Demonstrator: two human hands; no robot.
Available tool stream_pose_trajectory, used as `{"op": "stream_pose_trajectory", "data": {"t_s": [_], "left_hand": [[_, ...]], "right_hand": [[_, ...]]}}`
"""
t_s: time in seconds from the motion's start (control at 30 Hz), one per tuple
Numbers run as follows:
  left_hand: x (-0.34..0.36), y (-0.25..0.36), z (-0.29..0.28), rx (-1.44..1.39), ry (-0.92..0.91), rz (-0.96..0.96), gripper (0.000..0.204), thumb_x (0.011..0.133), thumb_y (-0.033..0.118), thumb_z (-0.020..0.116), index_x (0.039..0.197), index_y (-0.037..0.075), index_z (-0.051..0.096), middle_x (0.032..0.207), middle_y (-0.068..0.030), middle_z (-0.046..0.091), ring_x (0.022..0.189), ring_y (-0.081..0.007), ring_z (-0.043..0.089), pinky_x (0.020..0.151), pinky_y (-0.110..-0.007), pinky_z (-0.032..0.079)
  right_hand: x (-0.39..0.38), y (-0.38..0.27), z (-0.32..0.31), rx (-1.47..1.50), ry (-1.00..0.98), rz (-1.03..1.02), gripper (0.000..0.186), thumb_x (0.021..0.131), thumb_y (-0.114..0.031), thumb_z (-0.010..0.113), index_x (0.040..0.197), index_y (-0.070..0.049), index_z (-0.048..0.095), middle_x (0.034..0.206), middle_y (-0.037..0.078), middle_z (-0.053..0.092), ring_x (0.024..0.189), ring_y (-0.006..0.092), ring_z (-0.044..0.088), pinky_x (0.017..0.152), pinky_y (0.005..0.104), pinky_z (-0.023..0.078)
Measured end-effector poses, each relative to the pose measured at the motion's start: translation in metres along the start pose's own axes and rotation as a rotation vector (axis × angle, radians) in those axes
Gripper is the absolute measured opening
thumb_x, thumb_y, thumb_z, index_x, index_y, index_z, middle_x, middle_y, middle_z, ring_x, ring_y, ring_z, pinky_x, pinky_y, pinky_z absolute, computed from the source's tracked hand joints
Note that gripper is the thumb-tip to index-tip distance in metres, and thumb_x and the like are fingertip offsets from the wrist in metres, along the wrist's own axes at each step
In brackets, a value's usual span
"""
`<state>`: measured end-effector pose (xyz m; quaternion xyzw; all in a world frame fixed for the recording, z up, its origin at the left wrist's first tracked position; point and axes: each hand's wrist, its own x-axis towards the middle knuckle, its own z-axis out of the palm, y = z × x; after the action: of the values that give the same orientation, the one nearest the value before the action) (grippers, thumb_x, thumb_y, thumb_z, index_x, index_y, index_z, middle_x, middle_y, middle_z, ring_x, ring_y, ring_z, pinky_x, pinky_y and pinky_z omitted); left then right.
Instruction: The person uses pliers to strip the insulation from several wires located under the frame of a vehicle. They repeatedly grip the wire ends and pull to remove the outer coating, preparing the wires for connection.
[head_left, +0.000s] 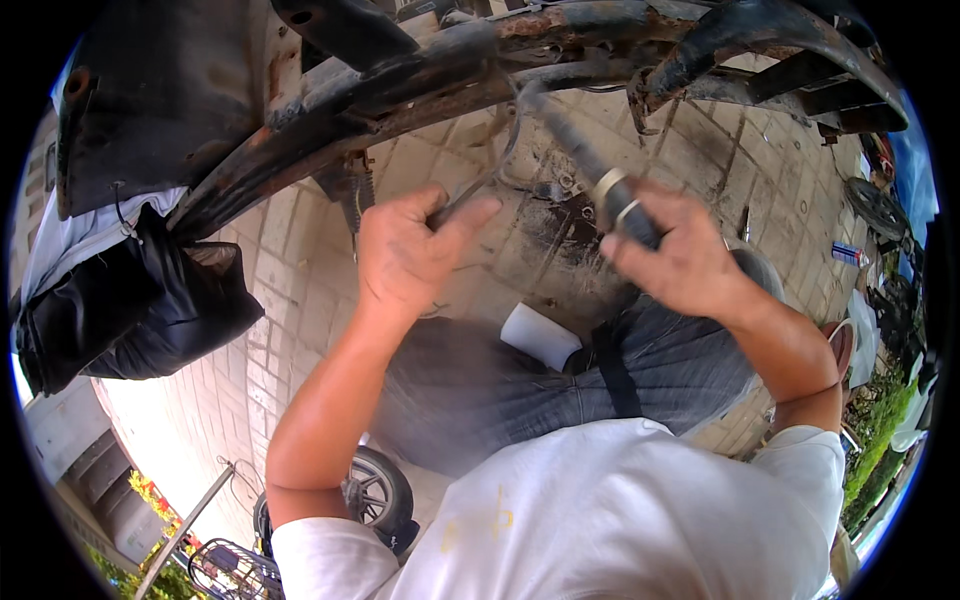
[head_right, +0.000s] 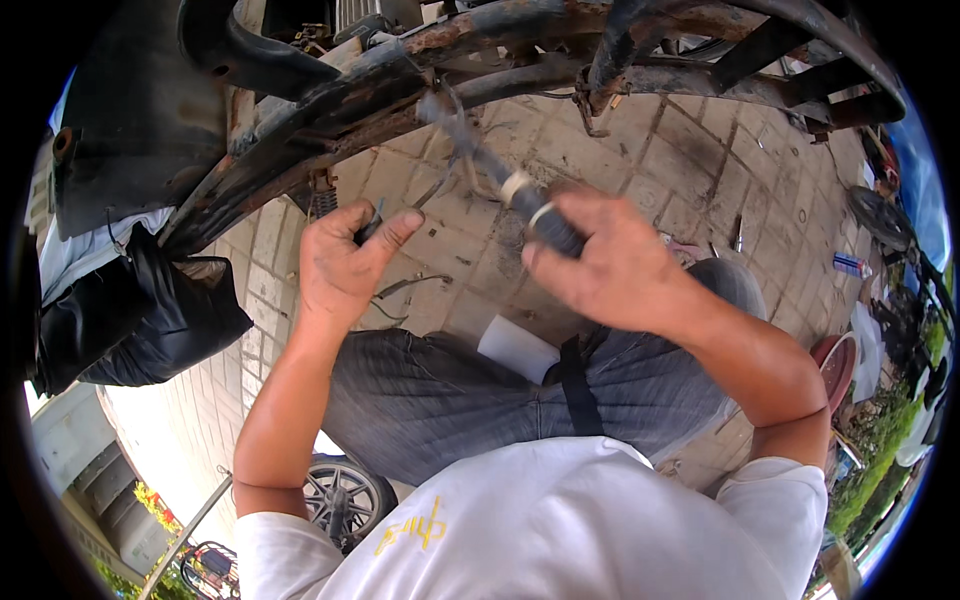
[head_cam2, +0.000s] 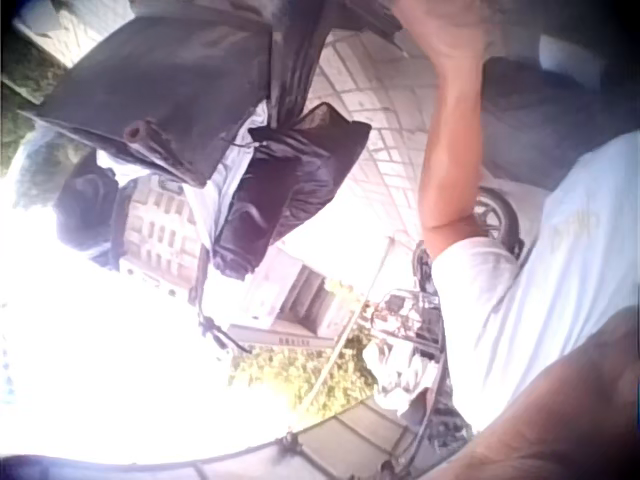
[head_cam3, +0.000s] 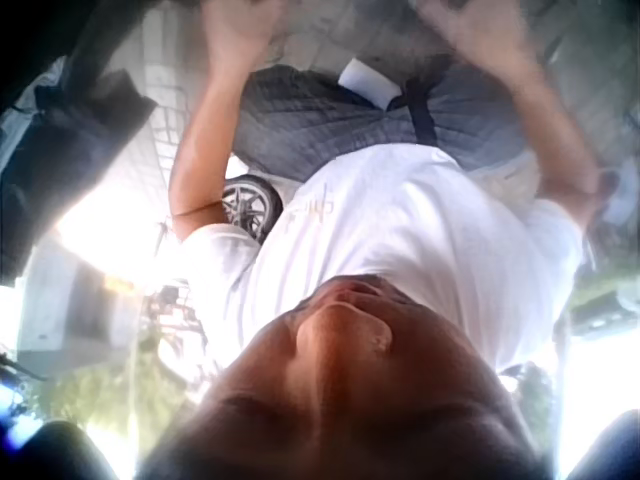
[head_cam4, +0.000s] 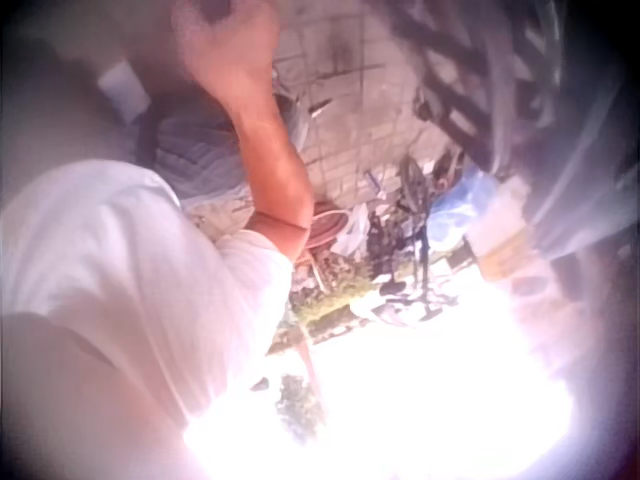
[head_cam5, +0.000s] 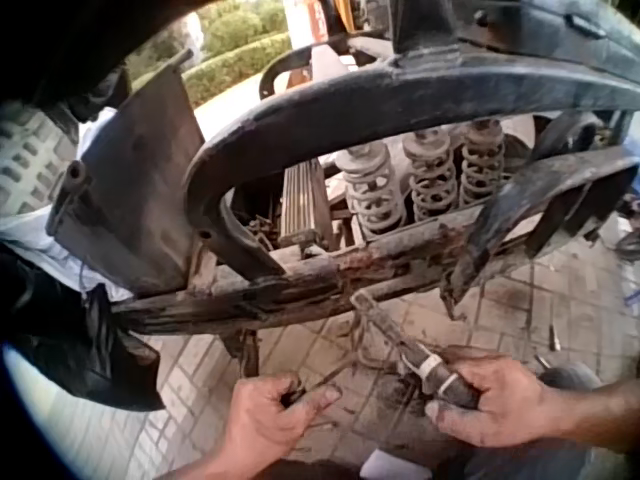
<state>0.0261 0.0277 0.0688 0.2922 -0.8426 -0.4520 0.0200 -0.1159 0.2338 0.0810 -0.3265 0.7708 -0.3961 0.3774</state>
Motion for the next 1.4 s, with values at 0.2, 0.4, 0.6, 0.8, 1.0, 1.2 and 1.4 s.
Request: {"op": "stream_pose_trajectory", "data": {"t_s": [0.2,0.4,0.6,0.8,1.0,1.2,1.4], "left_hand": [[-0.001,-0.001,0.008,-0.302,-0.011,0.099,0.027,0.090,0.025,0.064,0.081,0.000,0.059,0.064,0.0000,0.046,0.063,-0.0073,0.040,0.057,-0.023,0.035],[-0.001,-0.006,0.003,-0.283,-0.050,0.066,0.020,0.095,0.016,0.055,0.090,-0.002,0.061,0.069,-0.0017,0.055,0.067,-0.0078,0.048,0.062,-0.022,0.040],[-0.005,0.003,0.012,-0.128,0.087,0.175,0.012,0.091,0.010,0.059,0.090,-0.002,0.061,0.066,-0.0062,0.058,0.060,-0.0130,0.051,0.057,-0.026,0.043],[-0.004,0.013,0.004,-0.212,0.029,0.130,0.031,0.080,0.025,0.073,0.078,-0.002,0.058,0.059,-0.0153,0.052,0.051,-0.0257,0.043,0.052,-0.034,0.041],[0.006,0.011,0.004,-0.027,0.036,0.059,0.048,0.073,0.037,0.080,0.070,-0.001,0.051,0.056,-0.0084,0.042,0.054,-0.0163,0.036,0.051,-0.032,0.037],[0.009,0.005,0.003,-0.165,0.005,0.052,0.051,0.074,0.037,0.080,0.067,0.001,0.044,0.059,-0.0015,0.037,0.059,-0.0122,0.032,0.052,-0.030,0.033],[0.009,0.001,0.004,-0.152,0.017,0.119,0.050,0.076,0.038,0.079,0.070,0.002,0.045,0.059,-0.0014,0.039,0.060,-0.0124,0.035,0.054,-0.029,0.035]], "right_hand": [[0.008,0.010,-0.003,-0.024,-0.144,-0.229,0.014,0.075,-0.008,0.067,0.079,0.000,0.056,0.081,0.010,0.053,0.075,0.0224,0.053,0.068,0.0337,0.043],[0.007,0.017,0.006,0.053,-0.199,-0.191,0.016,0.075,-0.008,0.067,0.075,0.001,0.054,0.083,0.014,0.053,0.076,0.0275,0.053,0.067,0.0370,0.043],[0.006,0.014,0.017,-0.126,-0.124,-0.262,0.019,0.076,-0.013,0.067,0.079,0.003,0.058,0.088,0.019,0.058,0.081,0.0360,0.058,0.068,0.0406,0.047],[0.003,0.012,0.032,-0.152,0.043,-0.331,0.016,0.076,-0.010,0.066,0.079,0.004,0.059,0.088,0.020,0.058,0.080,0.0363,0.059,0.069,0.0406,0.047],[0.002,0.009,0.046,-0.038,0.040,-0.290,0.015,0.076,-0.003,0.067,0.076,0.004,0.054,0.087,0.017,0.056,0.075,0.0297,0.054,0.067,0.0363,0.044],[0.010,0.014,0.041,-0.096,-0.059,-0.287,0.013,0.077,-0.004,0.067,0.081,0.004,0.057,0.091,0.019,0.057,0.080,0.0326,0.057,0.071,0.0372,0.046],[0.014,0.014,0.038,-0.158,-0.047,-0.401,0.015,0.077,-0.005,0.068,0.083,0.005,0.058,0.096,0.022,0.057,0.081,0.0353,0.058,0.070,0.0385,0.047]]}}
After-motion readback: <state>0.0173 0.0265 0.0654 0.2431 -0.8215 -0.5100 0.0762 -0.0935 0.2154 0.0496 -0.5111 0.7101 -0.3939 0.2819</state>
